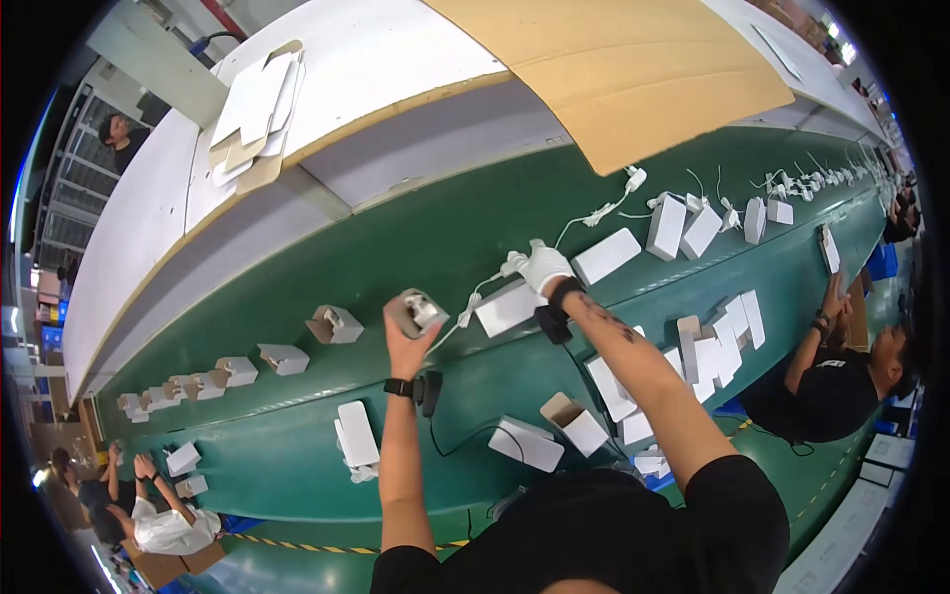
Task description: The person packages power adapters by hand, picking up an adapter and a cardboard box, placing the adapter inside the box, and setting the box back onto the conveyor belt.
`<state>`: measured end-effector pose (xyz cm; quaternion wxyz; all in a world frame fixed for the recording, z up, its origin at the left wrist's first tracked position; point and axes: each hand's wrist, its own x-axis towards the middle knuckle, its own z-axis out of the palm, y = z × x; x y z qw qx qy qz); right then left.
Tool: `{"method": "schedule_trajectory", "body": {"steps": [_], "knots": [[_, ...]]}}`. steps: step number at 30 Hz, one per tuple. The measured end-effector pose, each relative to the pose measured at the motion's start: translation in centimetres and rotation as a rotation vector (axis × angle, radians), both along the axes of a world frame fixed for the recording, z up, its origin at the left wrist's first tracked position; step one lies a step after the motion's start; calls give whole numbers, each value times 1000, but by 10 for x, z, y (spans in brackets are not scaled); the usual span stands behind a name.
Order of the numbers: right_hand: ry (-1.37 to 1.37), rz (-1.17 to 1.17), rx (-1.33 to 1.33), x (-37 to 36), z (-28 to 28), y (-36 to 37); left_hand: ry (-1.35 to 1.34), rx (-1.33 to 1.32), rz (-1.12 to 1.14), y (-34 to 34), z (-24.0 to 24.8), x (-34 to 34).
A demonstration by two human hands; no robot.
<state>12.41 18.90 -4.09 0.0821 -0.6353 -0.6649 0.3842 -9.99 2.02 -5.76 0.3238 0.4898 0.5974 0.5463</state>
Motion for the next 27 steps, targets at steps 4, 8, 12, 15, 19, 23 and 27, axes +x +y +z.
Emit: {"method": "schedule_trajectory", "body": {"steps": [4,8,12,15,19,23,27], "knots": [[-278,-54,-225,-37,-64,40,-79,-58,186,21,-54,-44],[-373,32,-75,-78,-67,32,-43,-58,201,-5,-77,-67],[-460,34,9,-51,-93,41,315,-7,430,-12,-30,-30],[200,-227,146,-2,-112,45,298,59,460,-8,29,18],[1321,-222,-205,23,-44,16,-344,-268,28,-32,17,71],[1646,-223,-499,61,32,-57,-1557,-531,-209,-6,30,134],[1470,-51,-505,104,52,-115,-1759,-454,63,25,-5,172]]}}
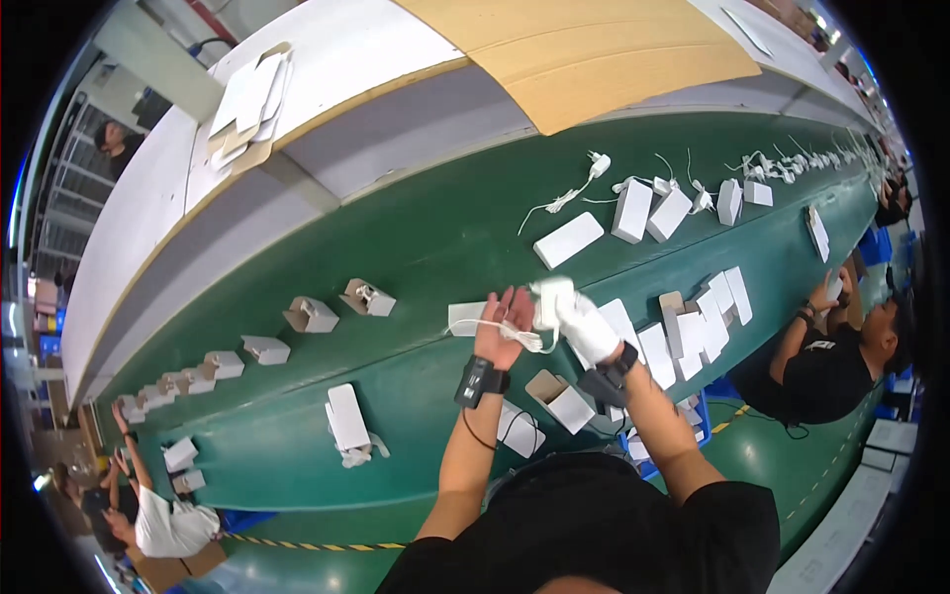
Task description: The person packages power adapters by hand, picking up an adapter and a cardboard box, placing the adapter inside the box, and setting the box back onto the conveyor belt.
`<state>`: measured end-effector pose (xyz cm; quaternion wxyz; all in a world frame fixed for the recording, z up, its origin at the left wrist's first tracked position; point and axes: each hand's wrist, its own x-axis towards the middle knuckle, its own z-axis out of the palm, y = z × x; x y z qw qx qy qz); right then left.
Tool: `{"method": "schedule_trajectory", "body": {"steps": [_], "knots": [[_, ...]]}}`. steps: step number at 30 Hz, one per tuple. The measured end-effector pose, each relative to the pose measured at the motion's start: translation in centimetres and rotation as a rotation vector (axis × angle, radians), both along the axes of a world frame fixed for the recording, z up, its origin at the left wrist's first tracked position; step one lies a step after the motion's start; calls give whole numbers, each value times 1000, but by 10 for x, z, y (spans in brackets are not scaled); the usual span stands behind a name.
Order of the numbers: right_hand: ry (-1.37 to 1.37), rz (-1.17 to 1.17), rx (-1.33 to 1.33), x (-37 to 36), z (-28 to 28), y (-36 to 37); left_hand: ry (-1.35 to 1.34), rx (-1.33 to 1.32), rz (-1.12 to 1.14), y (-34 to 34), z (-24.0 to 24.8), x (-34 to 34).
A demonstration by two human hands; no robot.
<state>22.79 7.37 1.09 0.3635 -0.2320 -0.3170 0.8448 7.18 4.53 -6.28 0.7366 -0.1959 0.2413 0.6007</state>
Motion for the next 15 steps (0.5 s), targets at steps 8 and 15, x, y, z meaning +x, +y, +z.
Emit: {"method": "schedule_trajectory", "body": {"steps": [8,15], "knots": [[-368,142,296,6,11,-49,-478,972,-50,2,-23,-3],[-876,125,818,19,-10,-38,1586,619,-215,-19,26,-39]]}}
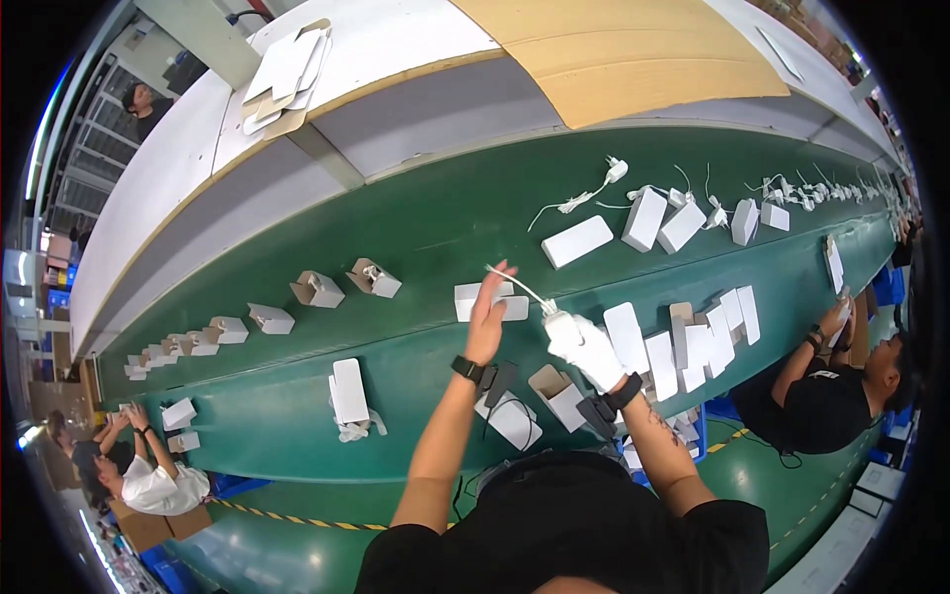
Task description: The person packages power adapters by hand, picking up an adapter and a cardboard box, placing the adapter inside the box, and setting the box back onto the conveyor belt.
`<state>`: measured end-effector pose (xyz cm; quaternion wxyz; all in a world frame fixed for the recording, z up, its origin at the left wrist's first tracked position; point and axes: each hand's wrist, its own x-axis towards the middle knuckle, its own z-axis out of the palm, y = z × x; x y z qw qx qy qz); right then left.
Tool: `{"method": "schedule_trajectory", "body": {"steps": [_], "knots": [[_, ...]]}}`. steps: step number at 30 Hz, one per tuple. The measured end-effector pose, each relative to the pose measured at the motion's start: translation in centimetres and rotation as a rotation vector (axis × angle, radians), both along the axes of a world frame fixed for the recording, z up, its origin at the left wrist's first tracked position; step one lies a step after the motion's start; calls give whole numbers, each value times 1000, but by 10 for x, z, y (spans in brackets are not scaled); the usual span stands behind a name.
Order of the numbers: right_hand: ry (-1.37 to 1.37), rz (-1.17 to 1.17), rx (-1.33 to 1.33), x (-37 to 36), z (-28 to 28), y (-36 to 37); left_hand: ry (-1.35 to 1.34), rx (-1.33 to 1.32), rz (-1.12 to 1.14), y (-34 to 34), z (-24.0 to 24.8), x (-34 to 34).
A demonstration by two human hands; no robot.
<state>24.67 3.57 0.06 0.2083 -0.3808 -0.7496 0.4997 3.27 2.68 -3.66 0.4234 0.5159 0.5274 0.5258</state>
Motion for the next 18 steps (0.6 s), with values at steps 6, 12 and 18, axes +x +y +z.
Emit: {"method": "schedule_trajectory", "body": {"steps": [6,12,18], "knots": [[644,-252,-878,17,11,-8,956,-123,-79,24,-40,-34],[914,-311,-1154,24,-8,-11,1149,-461,-267,67,-55,-55],[932,-291,-1077,24,13,-24,-294,-416,-446,38,-55,-86]]}}
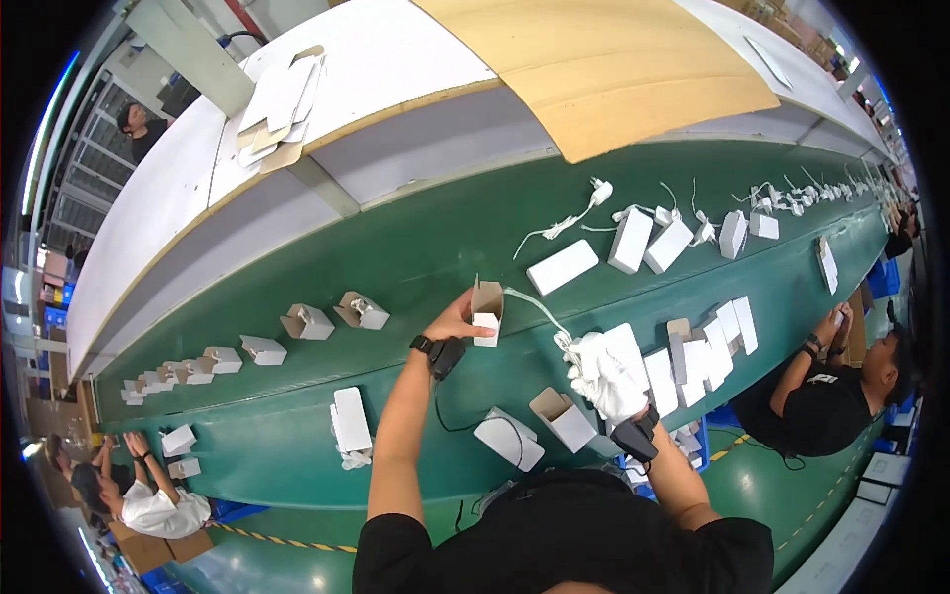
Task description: The person packages power adapters by hand, picking up an adapter and a cardboard box, placing the adapter inside the box, and setting the box back onto the conveyor belt.
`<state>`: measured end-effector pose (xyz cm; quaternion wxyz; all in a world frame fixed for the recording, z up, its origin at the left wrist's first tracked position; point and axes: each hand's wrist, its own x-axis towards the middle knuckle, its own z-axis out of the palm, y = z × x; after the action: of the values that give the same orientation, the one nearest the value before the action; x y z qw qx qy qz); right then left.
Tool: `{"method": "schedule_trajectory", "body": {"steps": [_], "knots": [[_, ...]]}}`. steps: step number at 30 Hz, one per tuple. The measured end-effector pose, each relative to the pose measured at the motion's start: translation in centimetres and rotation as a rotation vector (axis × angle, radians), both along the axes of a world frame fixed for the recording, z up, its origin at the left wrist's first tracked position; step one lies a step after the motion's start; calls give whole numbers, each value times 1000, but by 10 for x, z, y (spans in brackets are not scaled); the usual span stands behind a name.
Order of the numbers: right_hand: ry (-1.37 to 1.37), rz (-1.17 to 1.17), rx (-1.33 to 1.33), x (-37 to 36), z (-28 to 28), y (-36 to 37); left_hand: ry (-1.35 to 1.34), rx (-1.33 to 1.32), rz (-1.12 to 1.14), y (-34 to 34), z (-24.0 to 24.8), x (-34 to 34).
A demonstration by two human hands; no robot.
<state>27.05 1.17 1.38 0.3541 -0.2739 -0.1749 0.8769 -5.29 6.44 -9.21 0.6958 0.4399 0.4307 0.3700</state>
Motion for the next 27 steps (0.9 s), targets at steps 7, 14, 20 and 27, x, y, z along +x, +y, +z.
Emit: {"method": "schedule_trajectory", "body": {"steps": [7,14,20,27], "knots": [[-645,259,677,-20,21,34,139,31,-118,-22,61,18],[-1277,735,1635,-73,55,68,333,267,-226,-29,78,54],[-1200,745,1622,-55,97,80,247,139,-147,-40,55,48],[-1501,141,1638,-26,136,52,139,36,42,-53,18,29]]}}
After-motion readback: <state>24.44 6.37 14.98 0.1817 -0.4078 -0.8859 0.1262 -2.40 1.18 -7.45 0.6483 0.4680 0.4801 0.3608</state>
